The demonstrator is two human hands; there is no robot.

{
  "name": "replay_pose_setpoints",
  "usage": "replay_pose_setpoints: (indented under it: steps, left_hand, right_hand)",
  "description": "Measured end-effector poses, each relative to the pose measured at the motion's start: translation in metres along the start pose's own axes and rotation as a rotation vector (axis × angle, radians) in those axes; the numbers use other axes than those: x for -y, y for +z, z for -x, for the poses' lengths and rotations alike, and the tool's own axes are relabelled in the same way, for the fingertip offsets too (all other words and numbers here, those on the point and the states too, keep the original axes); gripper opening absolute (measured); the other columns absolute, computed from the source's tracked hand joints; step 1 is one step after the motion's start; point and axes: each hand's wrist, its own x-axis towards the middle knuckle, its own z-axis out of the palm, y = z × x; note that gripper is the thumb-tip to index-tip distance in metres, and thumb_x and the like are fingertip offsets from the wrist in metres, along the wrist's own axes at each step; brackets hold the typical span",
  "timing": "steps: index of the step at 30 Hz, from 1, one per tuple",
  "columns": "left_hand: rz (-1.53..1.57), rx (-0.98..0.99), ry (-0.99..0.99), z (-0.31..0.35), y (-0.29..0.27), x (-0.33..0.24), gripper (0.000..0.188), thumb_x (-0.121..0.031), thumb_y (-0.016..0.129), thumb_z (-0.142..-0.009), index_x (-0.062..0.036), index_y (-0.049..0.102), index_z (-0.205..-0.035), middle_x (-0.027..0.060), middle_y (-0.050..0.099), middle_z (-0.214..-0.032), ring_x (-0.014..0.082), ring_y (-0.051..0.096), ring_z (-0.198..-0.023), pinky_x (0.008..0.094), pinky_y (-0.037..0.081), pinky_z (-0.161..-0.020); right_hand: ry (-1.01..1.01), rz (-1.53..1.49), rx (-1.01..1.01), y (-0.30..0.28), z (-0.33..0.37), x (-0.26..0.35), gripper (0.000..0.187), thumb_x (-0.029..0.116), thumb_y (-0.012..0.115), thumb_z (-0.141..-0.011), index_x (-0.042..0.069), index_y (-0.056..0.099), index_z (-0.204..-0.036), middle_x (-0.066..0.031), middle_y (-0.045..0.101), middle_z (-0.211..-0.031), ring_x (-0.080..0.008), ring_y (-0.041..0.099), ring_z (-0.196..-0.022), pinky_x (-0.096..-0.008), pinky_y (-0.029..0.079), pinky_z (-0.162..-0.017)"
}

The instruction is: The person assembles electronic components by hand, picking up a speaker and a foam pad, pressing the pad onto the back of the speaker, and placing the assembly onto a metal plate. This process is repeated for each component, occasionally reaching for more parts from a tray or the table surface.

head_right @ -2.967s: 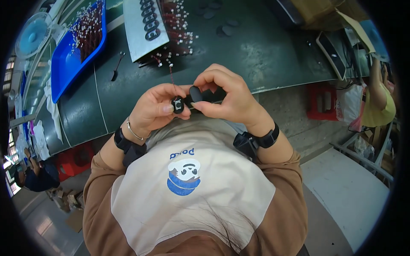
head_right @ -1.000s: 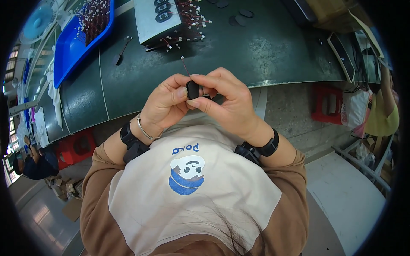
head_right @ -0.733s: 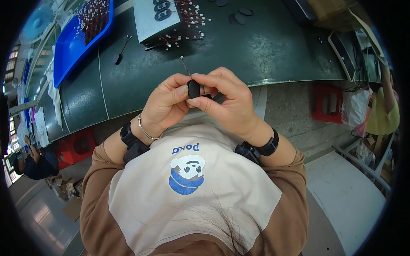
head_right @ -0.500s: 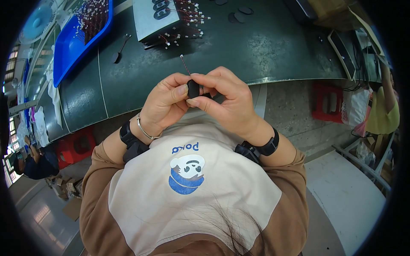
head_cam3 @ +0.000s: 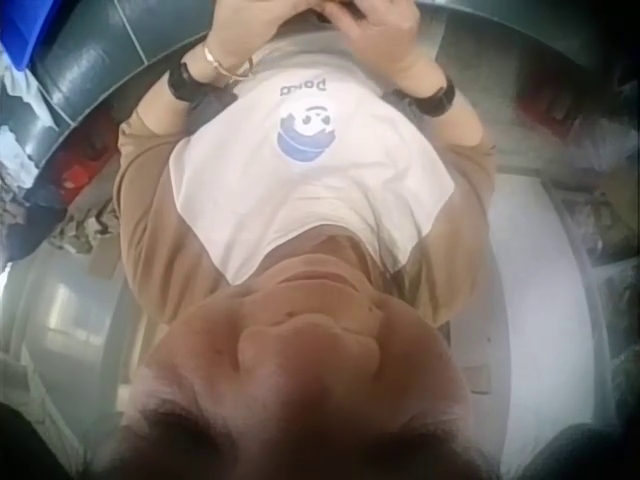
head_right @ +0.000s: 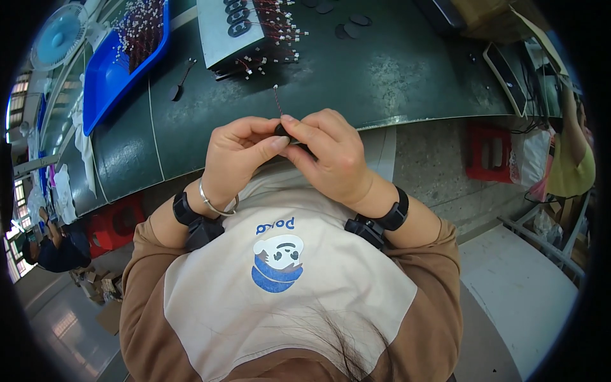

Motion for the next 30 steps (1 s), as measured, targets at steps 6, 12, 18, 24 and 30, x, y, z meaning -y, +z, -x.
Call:
replay_pose_setpoints:
  steps: [6,12,18,24,30]
  left_hand:
    - [-0.099,0.039,0.104,0.006,-0.011,0.000,0.017,0.001,0.062,-0.082,0.0041,0.059,-0.098,0.0095,0.065,-0.093,0.0126,0.062,-0.087,0.0234,0.051,-0.076]
    - [-0.562,0.134,0.086,0.027,-0.015,-0.002,0.016,0.002,0.065,-0.080,0.0024,0.055,-0.092,0.0085,0.064,-0.090,0.0127,0.062,-0.086,0.0234,0.051,-0.075]
    - [-0.422,0.182,0.095,0.060,-0.019,0.014,0.017,0.005,0.063,-0.080,0.0011,0.052,-0.093,0.0054,0.060,-0.086,0.0095,0.060,-0.080,0.0213,0.049,-0.072]
    - [-0.559,0.174,0.201,0.085,-0.010,0.027,0.020,0.006,0.064,-0.080,0.0008,0.050,-0.093,0.0049,0.059,-0.087,0.0080,0.058,-0.077,0.0193,0.046,-0.069]
    - [-0.618,0.235,0.180,0.095,0.029,0.032,0.022,0.005,0.065,-0.079,-0.0001,0.050,-0.092,0.0051,0.059,-0.085,0.0083,0.058,-0.077,0.0197,0.046,-0.068]
  right_hand:
    - [0.170,-0.349,0.094,-0.004,-0.007,0.002,0.027,0.001,0.071,-0.070,-0.001,0.064,-0.096,-0.0088,0.059,-0.081,-0.0158,0.057,-0.067,-0.0257,0.046,-0.054]
    - [0.132,-0.348,0.025,0.009,0.018,0.008,0.017,0.008,0.071,-0.071,0.001,0.061,-0.083,-0.0090,0.057,-0.071,-0.0198,0.055,-0.059,-0.0304,0.043,-0.050]
    - [-0.054,-0.420,-0.107,0.032,0.052,0.020,0.019,0.014,0.069,-0.073,0.004,0.054,-0.068,-0.0095,0.054,-0.063,-0.0268,0.053,-0.054,-0.0333,0.042,-0.049]
    - [0.064,-0.483,-0.015,0.018,0.076,0.032,0.018,0.017,0.067,-0.074,0.004,0.055,-0.069,-0.0103,0.055,-0.063,-0.0270,0.056,-0.056,-0.0339,0.043,-0.050]
    - [0.015,-0.446,-0.129,0.004,0.108,0.040,0.023,0.023,0.066,-0.075,0.004,0.056,-0.069,-0.0102,0.057,-0.063,-0.0269,0.056,-0.056,-0.0341,0.044,-0.050]
